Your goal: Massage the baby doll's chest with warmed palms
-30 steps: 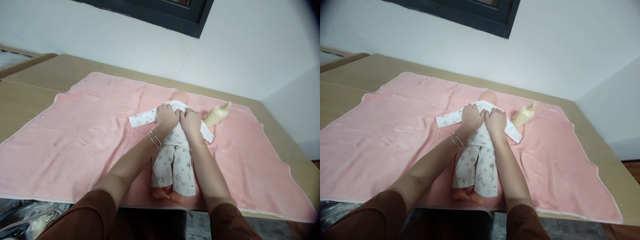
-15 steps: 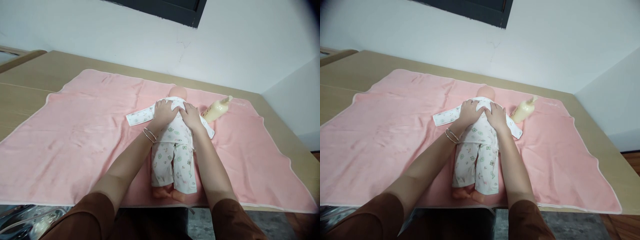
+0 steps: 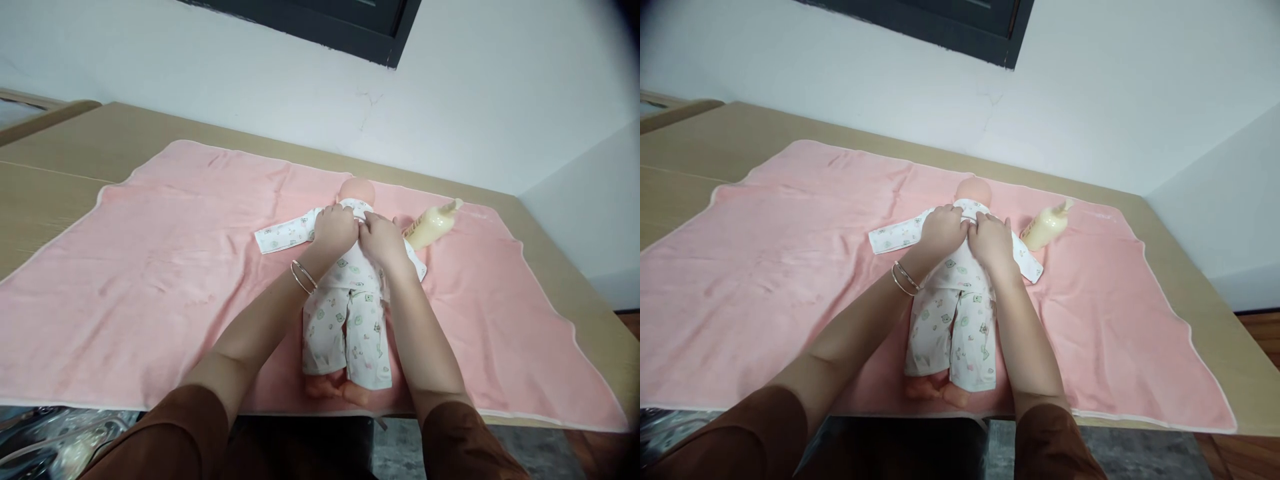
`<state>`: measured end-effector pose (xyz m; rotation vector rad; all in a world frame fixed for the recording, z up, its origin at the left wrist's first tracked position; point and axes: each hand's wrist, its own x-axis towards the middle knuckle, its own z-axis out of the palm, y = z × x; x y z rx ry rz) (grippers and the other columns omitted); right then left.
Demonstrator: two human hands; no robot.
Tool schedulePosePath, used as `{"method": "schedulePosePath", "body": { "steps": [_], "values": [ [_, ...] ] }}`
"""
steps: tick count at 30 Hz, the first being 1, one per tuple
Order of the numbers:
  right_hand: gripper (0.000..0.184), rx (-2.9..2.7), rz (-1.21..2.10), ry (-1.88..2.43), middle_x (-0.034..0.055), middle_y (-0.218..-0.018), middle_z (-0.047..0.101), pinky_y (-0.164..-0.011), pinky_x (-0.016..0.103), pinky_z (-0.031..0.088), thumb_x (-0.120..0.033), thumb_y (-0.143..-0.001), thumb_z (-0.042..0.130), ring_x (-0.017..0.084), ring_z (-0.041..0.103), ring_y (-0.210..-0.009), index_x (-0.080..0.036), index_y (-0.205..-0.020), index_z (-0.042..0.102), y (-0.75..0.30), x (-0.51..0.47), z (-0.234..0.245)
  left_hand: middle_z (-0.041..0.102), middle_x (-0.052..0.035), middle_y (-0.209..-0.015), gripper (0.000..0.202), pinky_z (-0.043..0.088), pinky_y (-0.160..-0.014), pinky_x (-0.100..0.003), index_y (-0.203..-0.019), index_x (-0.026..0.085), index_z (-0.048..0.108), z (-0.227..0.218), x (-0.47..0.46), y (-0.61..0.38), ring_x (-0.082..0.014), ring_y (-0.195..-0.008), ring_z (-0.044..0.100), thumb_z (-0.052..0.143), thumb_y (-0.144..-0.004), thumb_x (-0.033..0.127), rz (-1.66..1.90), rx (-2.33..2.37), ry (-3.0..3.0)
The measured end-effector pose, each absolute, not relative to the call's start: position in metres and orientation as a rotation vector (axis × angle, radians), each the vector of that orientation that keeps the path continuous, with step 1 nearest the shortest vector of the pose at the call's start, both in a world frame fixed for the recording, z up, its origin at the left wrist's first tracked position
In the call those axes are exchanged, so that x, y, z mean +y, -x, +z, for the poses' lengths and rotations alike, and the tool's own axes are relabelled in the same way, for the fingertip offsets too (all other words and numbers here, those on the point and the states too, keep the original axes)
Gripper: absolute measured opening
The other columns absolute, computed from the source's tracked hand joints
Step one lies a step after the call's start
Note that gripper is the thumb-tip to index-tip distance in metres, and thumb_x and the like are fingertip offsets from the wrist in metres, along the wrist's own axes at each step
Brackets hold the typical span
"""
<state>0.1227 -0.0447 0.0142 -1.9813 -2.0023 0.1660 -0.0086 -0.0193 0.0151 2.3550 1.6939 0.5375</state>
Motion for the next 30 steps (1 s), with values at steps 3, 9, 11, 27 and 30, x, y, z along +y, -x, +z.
{"method": "schedulePosePath", "body": {
  "steps": [3, 9, 11, 27, 30],
  "values": [
    [0.04, -2.036, 0.167, 1.992, 0.0208, -0.128, 0.077, -0.126, 0.067, 0.031, -0.03, -0.103, 0.042, 0.039, 0.068, -0.126, -0.018, -0.121, 0.074, -0.121, -0.047, 0.02, 0.074, -0.0199, -0.129, 0.03, 0.05, -0.107, -0.045, -0.122, 0.014, 0.071, 0.018, -0.019, 0.011, -0.0344, -0.126, 0.065, 0.05, -0.105, 0.026, 0.51, 1.685, -2.343],
    [0.054, -1.833, 0.208, 1.967, 0.0202, -0.151, 0.067, -0.124, 0.053, 0.04, -0.032, -0.102, 0.043, 0.036, 0.059, -0.142, -0.011, -0.148, 0.063, -0.134, -0.03, -0.004, 0.067, -0.0202, -0.143, 0.043, 0.043, -0.119, -0.047, -0.134, 0.014, 0.065, -0.004, -0.004, 0.013, -0.0365, -0.139, 0.057, 0.051, -0.107, 0.044, 0.618, 1.727, -2.258],
    [0.057, -1.837, 0.229, 1.959, 0.0182, -0.158, 0.062, -0.127, 0.052, 0.037, -0.034, -0.103, 0.04, 0.035, 0.054, -0.149, -0.012, -0.152, 0.06, -0.135, -0.027, -0.009, 0.068, -0.0198, -0.143, 0.044, 0.042, -0.121, -0.047, -0.133, 0.014, 0.066, -0.005, -0.003, 0.014, -0.0358, -0.14, 0.057, 0.048, -0.108, 0.046, 0.588, 1.707, -2.252],
    [0.049, -1.764, 0.234, 2.011, 0.0199, -0.145, 0.07, -0.115, 0.052, 0.045, -0.04, -0.106, 0.038, 0.036, 0.061, -0.137, -0.016, -0.139, 0.064, -0.136, -0.027, -0.009, 0.069, -0.019, -0.143, 0.04, 0.047, -0.118, -0.048, -0.136, 0.016, 0.061, 0.011, -0.015, 0.015, -0.0338, -0.14, 0.06, 0.042, -0.111, 0.041, 0.523, 1.694, -2.241],
    [0.05, -1.758, 0.218, 2.007, 0.0205, -0.148, 0.068, -0.12, 0.055, 0.041, -0.042, -0.106, 0.036, 0.036, 0.058, -0.141, -0.016, -0.14, 0.062, -0.138, -0.023, -0.015, 0.068, -0.0187, -0.146, 0.043, 0.044, -0.121, -0.044, -0.139, 0.015, 0.06, 0.001, -0.007, 0.016, -0.031, -0.143, 0.059, 0.038, -0.113, 0.042, 0.566, 1.686, -2.248]
  ]
}}
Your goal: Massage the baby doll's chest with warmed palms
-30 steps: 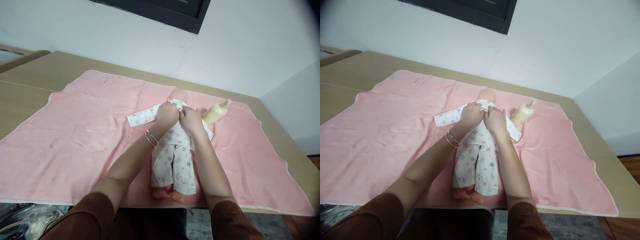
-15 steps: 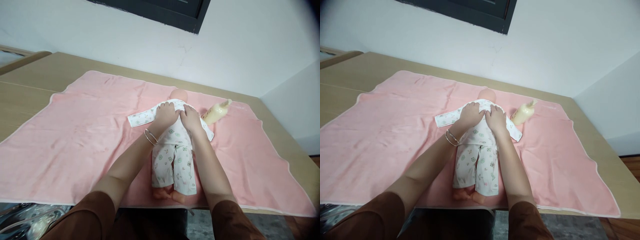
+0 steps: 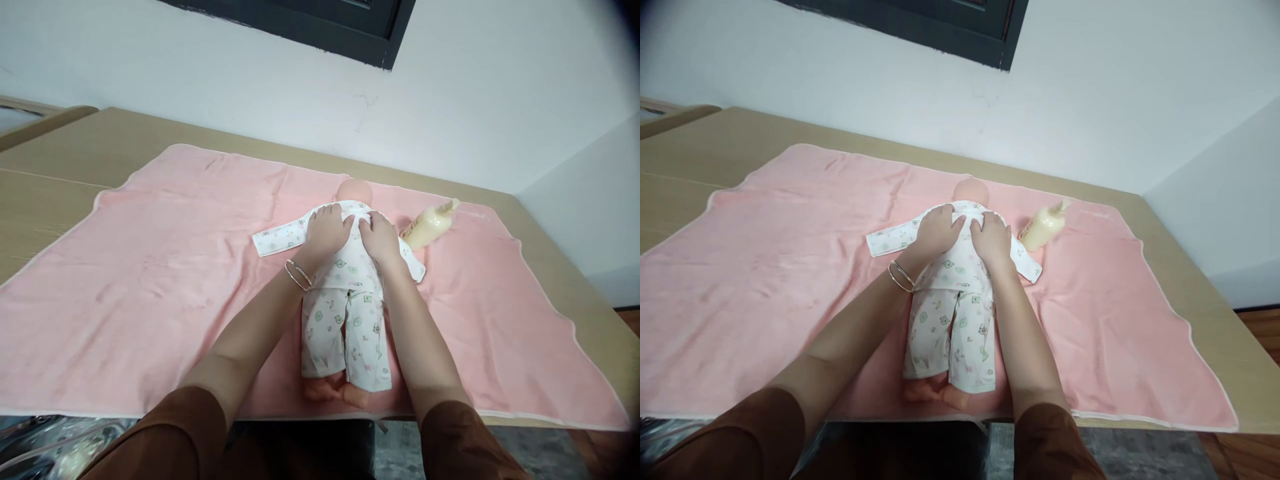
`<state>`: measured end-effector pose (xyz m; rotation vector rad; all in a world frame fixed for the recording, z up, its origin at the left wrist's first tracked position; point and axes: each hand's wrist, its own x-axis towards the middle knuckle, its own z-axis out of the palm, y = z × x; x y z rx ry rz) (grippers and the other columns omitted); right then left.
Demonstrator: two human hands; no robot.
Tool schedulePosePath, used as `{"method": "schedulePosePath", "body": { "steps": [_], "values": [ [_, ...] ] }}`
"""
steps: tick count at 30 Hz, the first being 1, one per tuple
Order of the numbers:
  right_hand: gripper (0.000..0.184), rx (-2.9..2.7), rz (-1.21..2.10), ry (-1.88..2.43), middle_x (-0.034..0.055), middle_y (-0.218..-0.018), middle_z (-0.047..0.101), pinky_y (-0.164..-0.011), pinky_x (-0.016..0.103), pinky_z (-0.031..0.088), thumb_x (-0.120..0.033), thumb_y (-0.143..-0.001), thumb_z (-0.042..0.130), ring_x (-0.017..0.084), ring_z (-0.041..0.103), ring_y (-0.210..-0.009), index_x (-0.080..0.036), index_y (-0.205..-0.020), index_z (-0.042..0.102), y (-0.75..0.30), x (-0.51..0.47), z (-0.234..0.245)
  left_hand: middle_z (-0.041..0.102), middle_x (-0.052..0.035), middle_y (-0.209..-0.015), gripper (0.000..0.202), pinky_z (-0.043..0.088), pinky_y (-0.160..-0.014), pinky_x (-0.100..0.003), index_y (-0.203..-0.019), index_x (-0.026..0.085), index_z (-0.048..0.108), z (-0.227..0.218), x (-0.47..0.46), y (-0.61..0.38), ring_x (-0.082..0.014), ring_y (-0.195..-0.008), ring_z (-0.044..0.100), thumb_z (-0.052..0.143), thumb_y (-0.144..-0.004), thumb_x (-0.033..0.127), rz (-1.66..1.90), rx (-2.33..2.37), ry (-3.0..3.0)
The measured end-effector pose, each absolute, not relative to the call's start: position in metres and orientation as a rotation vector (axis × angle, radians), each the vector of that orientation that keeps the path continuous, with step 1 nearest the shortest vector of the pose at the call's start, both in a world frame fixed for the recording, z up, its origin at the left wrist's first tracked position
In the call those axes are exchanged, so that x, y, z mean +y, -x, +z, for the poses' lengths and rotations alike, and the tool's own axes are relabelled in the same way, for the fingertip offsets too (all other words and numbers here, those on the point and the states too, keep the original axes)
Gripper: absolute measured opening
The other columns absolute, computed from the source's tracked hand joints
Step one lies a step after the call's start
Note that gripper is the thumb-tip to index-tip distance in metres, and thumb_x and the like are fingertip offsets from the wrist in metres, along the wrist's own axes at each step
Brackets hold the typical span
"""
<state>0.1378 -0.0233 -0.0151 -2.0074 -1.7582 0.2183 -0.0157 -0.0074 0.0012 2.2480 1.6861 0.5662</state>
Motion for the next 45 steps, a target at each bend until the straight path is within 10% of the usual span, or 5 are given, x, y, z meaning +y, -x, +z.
{"method": "schedulePosePath", "body": {
  "steps": [10, 20, 31, 45],
  "values": [
    [0.035, -1.856, 0.129, 2.198, 0.0218, -0.113, 0.081, -0.121, 0.062, 0.036, -0.029, -0.101, 0.041, 0.038, 0.072, -0.118, -0.015, -0.122, 0.066, -0.116, -0.047, 0.02, 0.066, -0.0231, -0.143, 0.037, 0.047, -0.116, -0.049, -0.137, 0.011, 0.057, 0.033, -0.036, 0.013, -0.0364, -0.138, 0.061, 0.048, -0.109, 0.033, 0.259, 1.677, -2.334],
    [0.053, -1.775, 0.282, 2.07, 0.02, -0.146, 0.07, -0.12, 0.057, 0.042, -0.045, -0.104, 0.04, 0.037, 0.062, -0.139, -0.018, -0.144, 0.061, -0.138, -0.028, -0.006, 0.062, -0.0204, -0.153, 0.049, 0.042, -0.123, -0.048, -0.143, 0.012, 0.058, -0.004, -0.01, 0.012, -0.036, -0.147, 0.053, 0.044, -0.112, 0.048, 0.551, 1.682, -2.311],
    [0.064, -1.755, 0.331, 2.096, 0.0162, -0.178, 0.037, -0.133, 0.071, 0.016, -0.043, -0.106, 0.033, 0.035, 0.03, -0.167, -0.018, -0.162, 0.049, -0.134, -0.024, -0.015, 0.051, -0.0212, -0.167, 0.06, 0.032, -0.132, -0.052, -0.155, 0.01, 0.052, -0.016, -0.003, 0.011, -0.0387, -0.158, 0.042, 0.041, -0.111, 0.049, 0.567, 1.65, -2.31],
    [0.064, -1.7, 0.351, 2.089, 0.0146, -0.18, 0.032, -0.135, 0.07, 0.011, -0.044, -0.104, 0.033, 0.033, 0.024, -0.169, -0.02, -0.162, 0.048, -0.134, -0.022, -0.02, 0.05, -0.0201, -0.168, 0.062, 0.028, -0.134, -0.05, -0.159, 0.009, 0.05, -0.02, 0.001, 0.011, -0.0369, -0.159, 0.041, 0.042, -0.11, 0.047, 0.601, 1.608, -2.295]
  ]
}}
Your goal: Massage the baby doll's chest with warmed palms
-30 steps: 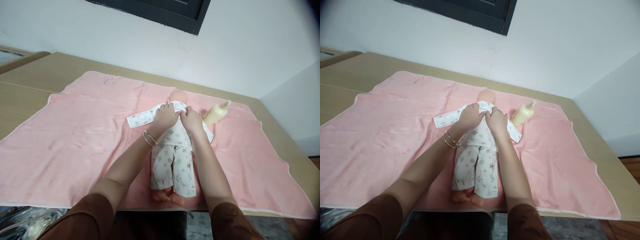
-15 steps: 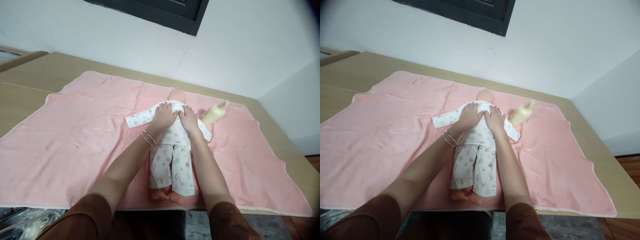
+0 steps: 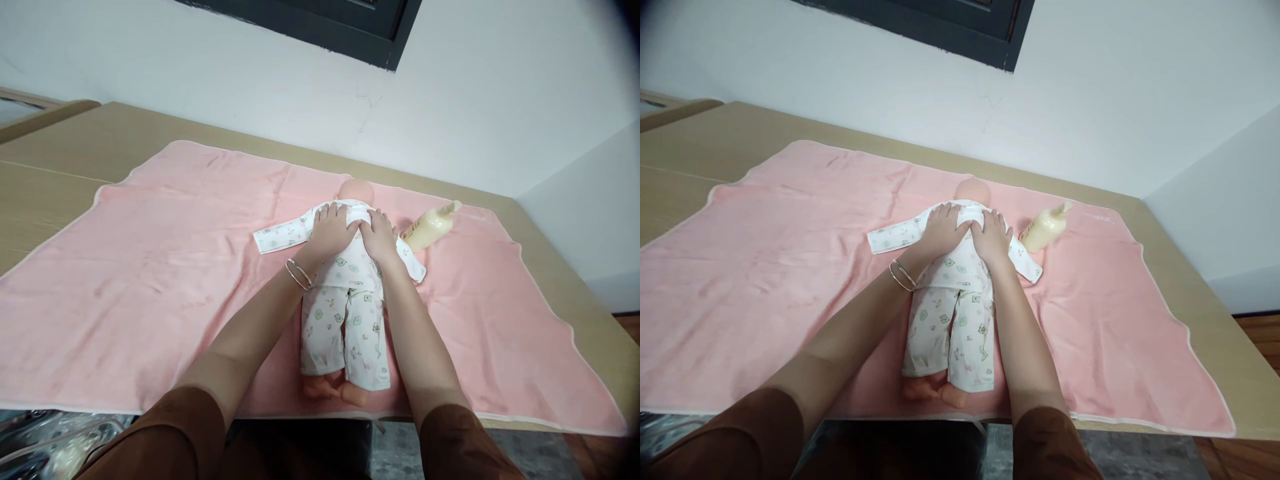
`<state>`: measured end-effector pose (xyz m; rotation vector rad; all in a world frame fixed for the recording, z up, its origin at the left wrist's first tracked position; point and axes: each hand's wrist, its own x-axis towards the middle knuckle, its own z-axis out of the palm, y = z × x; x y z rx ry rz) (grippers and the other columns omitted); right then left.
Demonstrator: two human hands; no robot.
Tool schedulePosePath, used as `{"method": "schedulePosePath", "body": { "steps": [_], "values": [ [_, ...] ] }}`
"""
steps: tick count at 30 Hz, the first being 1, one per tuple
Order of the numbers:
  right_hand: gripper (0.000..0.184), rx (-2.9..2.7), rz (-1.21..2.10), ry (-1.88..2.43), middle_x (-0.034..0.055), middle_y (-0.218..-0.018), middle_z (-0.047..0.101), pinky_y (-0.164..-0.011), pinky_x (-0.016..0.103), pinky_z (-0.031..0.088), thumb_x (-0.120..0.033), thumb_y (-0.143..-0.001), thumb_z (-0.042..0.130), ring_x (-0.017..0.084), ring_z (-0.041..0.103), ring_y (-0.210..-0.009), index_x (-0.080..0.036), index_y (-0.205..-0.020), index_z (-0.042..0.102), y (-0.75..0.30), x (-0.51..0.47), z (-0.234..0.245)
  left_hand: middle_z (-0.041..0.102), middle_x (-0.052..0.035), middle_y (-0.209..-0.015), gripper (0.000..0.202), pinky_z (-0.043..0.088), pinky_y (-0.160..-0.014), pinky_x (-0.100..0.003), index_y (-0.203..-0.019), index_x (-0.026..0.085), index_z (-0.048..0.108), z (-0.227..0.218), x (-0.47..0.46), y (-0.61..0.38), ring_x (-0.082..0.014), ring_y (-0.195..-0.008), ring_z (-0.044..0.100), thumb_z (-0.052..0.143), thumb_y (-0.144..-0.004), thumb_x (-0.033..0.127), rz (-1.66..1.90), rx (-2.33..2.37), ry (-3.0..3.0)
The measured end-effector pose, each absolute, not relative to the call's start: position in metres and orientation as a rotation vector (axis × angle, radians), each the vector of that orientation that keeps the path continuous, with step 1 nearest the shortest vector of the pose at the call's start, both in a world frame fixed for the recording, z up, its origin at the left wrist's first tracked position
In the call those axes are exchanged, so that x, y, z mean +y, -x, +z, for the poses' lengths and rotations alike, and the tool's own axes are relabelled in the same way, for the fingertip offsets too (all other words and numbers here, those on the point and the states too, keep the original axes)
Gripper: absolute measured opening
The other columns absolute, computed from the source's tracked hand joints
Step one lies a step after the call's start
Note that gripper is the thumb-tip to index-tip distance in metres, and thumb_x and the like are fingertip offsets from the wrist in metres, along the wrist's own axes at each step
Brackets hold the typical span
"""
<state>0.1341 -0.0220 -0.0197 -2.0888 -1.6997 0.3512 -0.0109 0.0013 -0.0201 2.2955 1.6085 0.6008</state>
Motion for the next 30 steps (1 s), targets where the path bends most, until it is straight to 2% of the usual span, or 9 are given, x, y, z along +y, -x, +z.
{"method": "schedulePosePath", "body": {
  "steps": [6, 12, 19, 24, 30],
  "values": [
    [0.063, -1.675, 0.363, 2.071, 0.0139, -0.179, 0.034, -0.134, 0.071, 0.011, -0.045, -0.103, 0.034, 0.033, 0.025, -0.168, -0.023, -0.16, 0.049, -0.1357, -0.0206, -0.0229, 0.054, -0.0176, -0.164, 0.055, 0.03, -0.132, -0.05, -0.154, 0.016, 0.054, -0.0233, 0.0029, 0.0096, -0.0346, -0.155, 0.044, 0.045, -0.109, 0.046, 0.645, 1.62, -2.293],
    [0.063, -1.677, 0.363, 2.079, 0.0139, -0.18, 0.033, -0.134, 0.07, 0.012, -0.046, -0.104, 0.033, 0.033, 0.025, -0.168, -0.022, -0.161, 0.049, -0.136, -0.0207, -0.0232, 0.053, -0.0192, -0.165, 0.058, 0.029, -0.132, -0.05, -0.155, 0.012, 0.053, -0.0242, 0.0037, 0.0087, -0.036, -0.156, 0.044, 0.044, -0.109, 0.047, 0.628, 1.621, -2.29],
    [0.062, -1.683, 0.336, 2.068, 0.014, -0.178, 0.037, -0.133, 0.07, 0.016, -0.045, -0.104, 0.034, 0.033, 0.027, -0.167, -0.023, -0.159, 0.05, -0.1358, -0.021, -0.0234, 0.052, -0.0189, -0.166, 0.058, 0.028, -0.133, -0.051, -0.157, 0.012, 0.052, -0.0216, 0.0016, 0.0087, -0.0357, -0.157, 0.043, 0.045, -0.109, 0.045, 0.623, 1.627, -2.282],
    [0.063, -1.702, 0.351, 2.065, 0.0144, -0.178, 0.037, -0.134, 0.07, 0.012, -0.044, -0.103, 0.033, 0.033, 0.027, -0.167, -0.021, -0.16, 0.05, -0.136, -0.0216, -0.0216, 0.051, -0.0191, -0.168, 0.058, 0.028, -0.133, -0.051, -0.156, 0.013, 0.052, -0.0194, 0.0002, 0.0095, -0.0364, -0.158, 0.042, 0.044, -0.109, 0.047, 0.615, 1.628, -2.28],
    [0.063, -1.72, 0.345, 2.055, 0.0151, -0.176, 0.04, -0.133, 0.072, 0.016, -0.044, -0.103, 0.034, 0.034, 0.03, -0.166, -0.021, -0.159, 0.051, -0.136, -0.0225, -0.0193, 0.05, -0.0187, -0.168, 0.059, 0.027, -0.134, -0.052, -0.157, 0.015, 0.051, -0.0206, 0.0007, 0.0095, -0.0362, -0.16, 0.04, 0.043, -0.109, 0.048, 0.611, 1.632, -2.277]
  ]
}}
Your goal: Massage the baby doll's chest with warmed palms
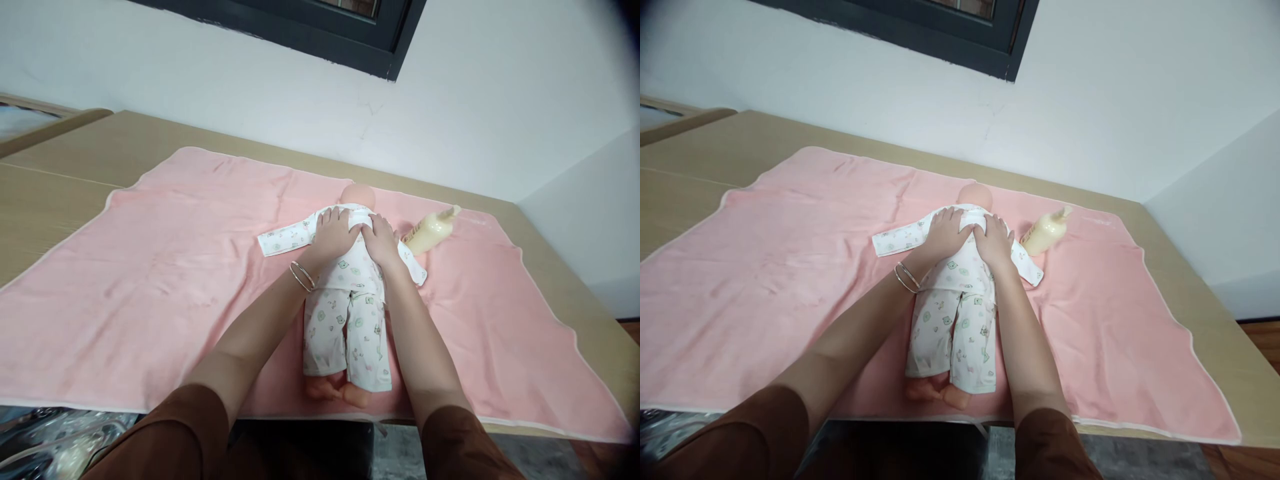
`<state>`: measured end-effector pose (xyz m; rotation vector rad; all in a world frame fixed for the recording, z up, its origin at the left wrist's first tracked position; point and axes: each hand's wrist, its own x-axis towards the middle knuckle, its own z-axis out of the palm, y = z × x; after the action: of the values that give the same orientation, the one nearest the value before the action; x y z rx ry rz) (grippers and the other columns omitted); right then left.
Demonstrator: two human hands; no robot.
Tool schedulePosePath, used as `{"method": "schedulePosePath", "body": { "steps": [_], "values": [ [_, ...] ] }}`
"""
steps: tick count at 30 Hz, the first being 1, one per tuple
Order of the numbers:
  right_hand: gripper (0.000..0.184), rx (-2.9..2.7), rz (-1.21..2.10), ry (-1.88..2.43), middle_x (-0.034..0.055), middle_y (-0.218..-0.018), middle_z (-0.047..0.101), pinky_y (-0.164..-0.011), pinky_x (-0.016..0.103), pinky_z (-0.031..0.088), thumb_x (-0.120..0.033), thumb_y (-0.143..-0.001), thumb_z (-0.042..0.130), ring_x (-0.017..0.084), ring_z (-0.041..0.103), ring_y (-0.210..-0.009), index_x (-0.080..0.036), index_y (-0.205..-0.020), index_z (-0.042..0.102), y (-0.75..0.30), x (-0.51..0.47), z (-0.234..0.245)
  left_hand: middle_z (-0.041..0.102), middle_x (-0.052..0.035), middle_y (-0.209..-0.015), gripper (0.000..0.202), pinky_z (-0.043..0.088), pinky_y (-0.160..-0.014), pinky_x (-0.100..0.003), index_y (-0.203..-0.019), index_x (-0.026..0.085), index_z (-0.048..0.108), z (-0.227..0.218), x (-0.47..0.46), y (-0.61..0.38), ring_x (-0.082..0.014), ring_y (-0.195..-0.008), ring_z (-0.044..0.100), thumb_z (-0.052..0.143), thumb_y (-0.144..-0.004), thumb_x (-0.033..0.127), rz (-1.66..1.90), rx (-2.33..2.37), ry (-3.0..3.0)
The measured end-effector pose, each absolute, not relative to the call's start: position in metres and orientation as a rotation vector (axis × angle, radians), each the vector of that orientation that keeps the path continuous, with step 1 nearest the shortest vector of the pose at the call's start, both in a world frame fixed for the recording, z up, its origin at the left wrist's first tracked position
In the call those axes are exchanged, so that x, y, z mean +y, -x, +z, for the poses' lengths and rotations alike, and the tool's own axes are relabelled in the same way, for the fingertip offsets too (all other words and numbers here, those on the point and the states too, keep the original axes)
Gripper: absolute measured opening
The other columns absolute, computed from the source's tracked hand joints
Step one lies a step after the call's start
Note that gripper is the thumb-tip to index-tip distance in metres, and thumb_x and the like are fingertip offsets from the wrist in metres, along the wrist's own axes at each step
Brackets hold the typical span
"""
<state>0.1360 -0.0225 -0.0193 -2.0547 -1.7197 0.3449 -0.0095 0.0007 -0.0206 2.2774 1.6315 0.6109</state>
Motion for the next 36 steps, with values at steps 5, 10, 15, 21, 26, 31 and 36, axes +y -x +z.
{"method": "schedulePosePath", "body": {
  "steps": [5, 10, 15, 21, 26, 31, 36],
  "values": [
    [0.062, -1.752, 0.344, 2.062, 0.0172, -0.176, 0.04, -0.132, 0.074, 0.016, -0.045, -0.105, 0.033, 0.035, 0.033, -0.164, -0.019, -0.159, 0.049, -0.136, -0.026, -0.012, 0.043, -0.0203, -0.174, 0.063, 0.027, -0.134, -0.052, -0.162, 0.013, 0.045, -0.013, -0.003, 0.011, -0.0377, -0.164, 0.035, 0.039, -0.111, 0.049, 0.527, 1.643, -2.283],
    [0.046, -1.96, 0.223, 2.119, 0.0216, -0.142, 0.072, -0.129, 0.075, 0.015, -0.035, -0.107, 0.032, 0.039, 0.062, -0.14, -0.018, -0.133, 0.067, -0.129, -0.043, 0.013, 0.051, -0.0292, -0.163, 0.055, 0.037, -0.127, -0.047, -0.156, 0.003, 0.049, 0.017, -0.026, 0.019, -0.0373, -0.154, 0.049, 0.044, -0.109, 0.033, 0.272, 1.524, -2.491],
    [0.039, -2.018, 0.164, 2.149, 0.0171, -0.112, 0.082, -0.131, 0.068, 0.016, -0.03, -0.105, 0.034, 0.035, 0.074, -0.115, -0.019, -0.109, 0.072, -0.124, -0.048, 0.022, 0.065, -0.0233, -0.145, 0.043, 0.051, -0.112, -0.045, -0.143, 0.009, 0.061, 0.03, -0.036, 0.021, -0.0344, -0.136, 0.064, 0.043, -0.106, 0.024, 0.177, 1.464, -2.516],
    [0.057, -1.788, 0.285, 2.026, 0.0174, -0.169, 0.052, -0.13, 0.071, 0.021, -0.045, -0.11, 0.028, 0.035, 0.043, -0.159, -0.019, -0.15, 0.059, -0.135, -0.028, -0.011, 0.053, -0.0201, -0.166, 0.059, 0.036, -0.13, -0.048, -0.156, 0.011, 0.052, 0.001, -0.005, 0.022, -0.0322, -0.158, 0.046, 0.04, -0.111, 0.048, 0.495, 1.597, -2.324],
    [0.055, -1.836, 0.227, 2.062, 0.0203, -0.16, 0.059, -0.128, 0.074, 0.022, -0.04, -0.109, 0.029, 0.038, 0.049, -0.153, -0.018, -0.145, 0.062, -0.13, -0.032, -0.006, 0.062, -0.0217, -0.156, 0.056, 0.045, -0.123, -0.049, -0.148, 0.008, 0.059, 0.015, -0.014, 0.024, -0.0346, -0.148, 0.056, 0.041, -0.112, 0.047, 0.368, 1.617, -2.343],
    [0.042, -2.0, 0.08, 2.187, 0.0225, -0.119, 0.08, -0.13, 0.068, 0.022, -0.028, -0.104, 0.035, 0.037, 0.073, -0.12, -0.015, -0.112, 0.075, -0.115, -0.05, 0.02, 0.071, -0.0214, -0.137, 0.038, 0.057, -0.105, -0.047, -0.131, 0.012, 0.069, 0.037, -0.033, 0.025, -0.0346, -0.125, 0.071, 0.046, -0.109, 0.033, 0.161, 1.576, -2.445],
    [0.048, -1.948, 0.169, 2.123, 0.021, -0.127, 0.079, -0.129, 0.071, 0.023, -0.036, -0.108, 0.032, 0.038, 0.07, -0.127, -0.017, -0.115, 0.075, -0.122, -0.044, 0.013, 0.067, -0.0185, -0.148, 0.041, 0.051, -0.116, -0.045, -0.135, 0.013, 0.066, 0.017, -0.014, 0.026, -0.0308, -0.14, 0.063, 0.037, -0.112, 0.03, 0.328, 1.569, -2.36]
  ]
}}
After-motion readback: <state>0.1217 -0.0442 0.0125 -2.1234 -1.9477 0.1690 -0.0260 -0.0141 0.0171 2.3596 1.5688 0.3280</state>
